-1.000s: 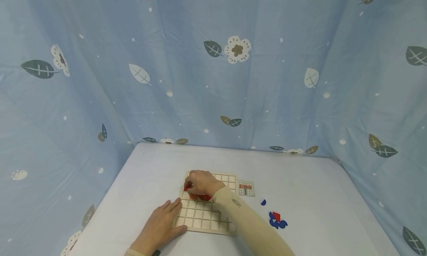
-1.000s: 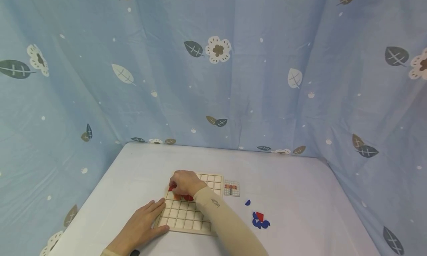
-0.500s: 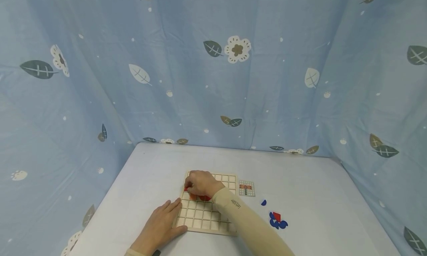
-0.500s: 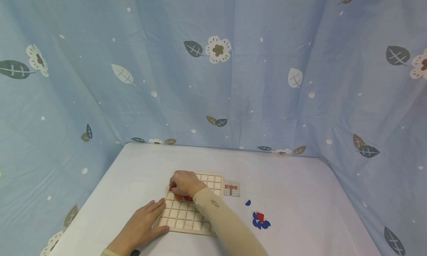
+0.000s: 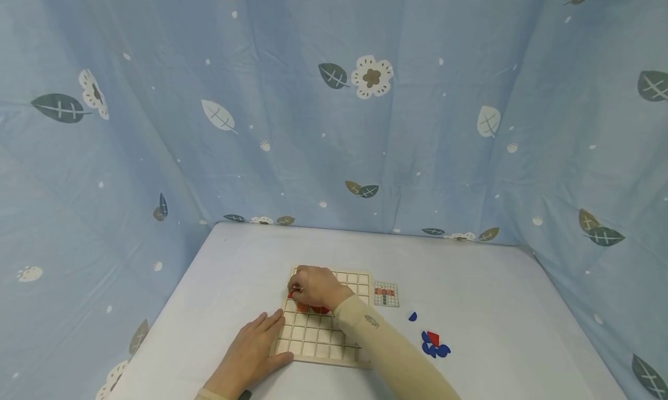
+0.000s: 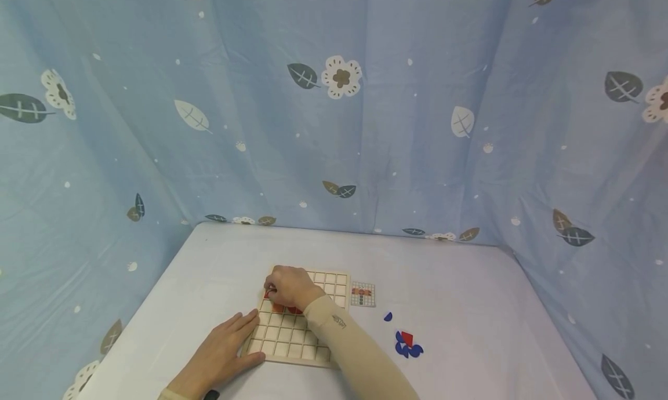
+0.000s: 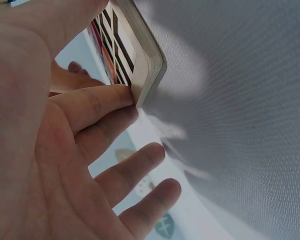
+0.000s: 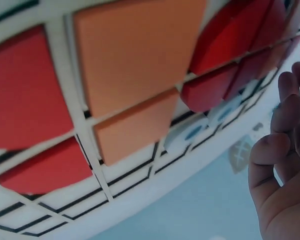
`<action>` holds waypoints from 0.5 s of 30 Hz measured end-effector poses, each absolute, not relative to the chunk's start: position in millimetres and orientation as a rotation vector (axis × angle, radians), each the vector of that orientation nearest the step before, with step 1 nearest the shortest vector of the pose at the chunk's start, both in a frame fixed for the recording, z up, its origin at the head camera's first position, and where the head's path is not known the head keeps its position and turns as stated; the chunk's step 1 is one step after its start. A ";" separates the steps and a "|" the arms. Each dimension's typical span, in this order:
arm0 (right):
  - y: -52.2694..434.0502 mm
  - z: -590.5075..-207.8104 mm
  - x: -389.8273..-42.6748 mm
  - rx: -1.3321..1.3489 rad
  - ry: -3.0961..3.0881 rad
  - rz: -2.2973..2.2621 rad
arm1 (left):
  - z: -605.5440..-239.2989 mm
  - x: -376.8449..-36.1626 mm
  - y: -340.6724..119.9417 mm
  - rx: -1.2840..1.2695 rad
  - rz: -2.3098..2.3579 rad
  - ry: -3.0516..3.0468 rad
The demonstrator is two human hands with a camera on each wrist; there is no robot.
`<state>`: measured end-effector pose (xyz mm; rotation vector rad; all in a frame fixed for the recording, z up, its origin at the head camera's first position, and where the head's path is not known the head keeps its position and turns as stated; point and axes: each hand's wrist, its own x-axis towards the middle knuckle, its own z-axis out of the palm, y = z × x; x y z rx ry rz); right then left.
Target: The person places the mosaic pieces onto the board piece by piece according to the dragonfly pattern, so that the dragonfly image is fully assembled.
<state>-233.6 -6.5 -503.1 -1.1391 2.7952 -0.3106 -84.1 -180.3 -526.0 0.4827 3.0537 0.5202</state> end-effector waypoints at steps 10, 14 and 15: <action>14.3 -473.5 -212.6 -1.319 2.881 -0.492 | -527.5 -84.4 -182.7 0.501 0.530 3.067; 32.8 -462.6 -198.1 -1.404 2.938 -0.527 | -528.5 -84.0 -182.7 0.514 0.524 3.083; 38.1 -459.4 -194.4 -1.418 2.947 -0.540 | -528.4 -83.8 -182.6 0.512 0.522 3.085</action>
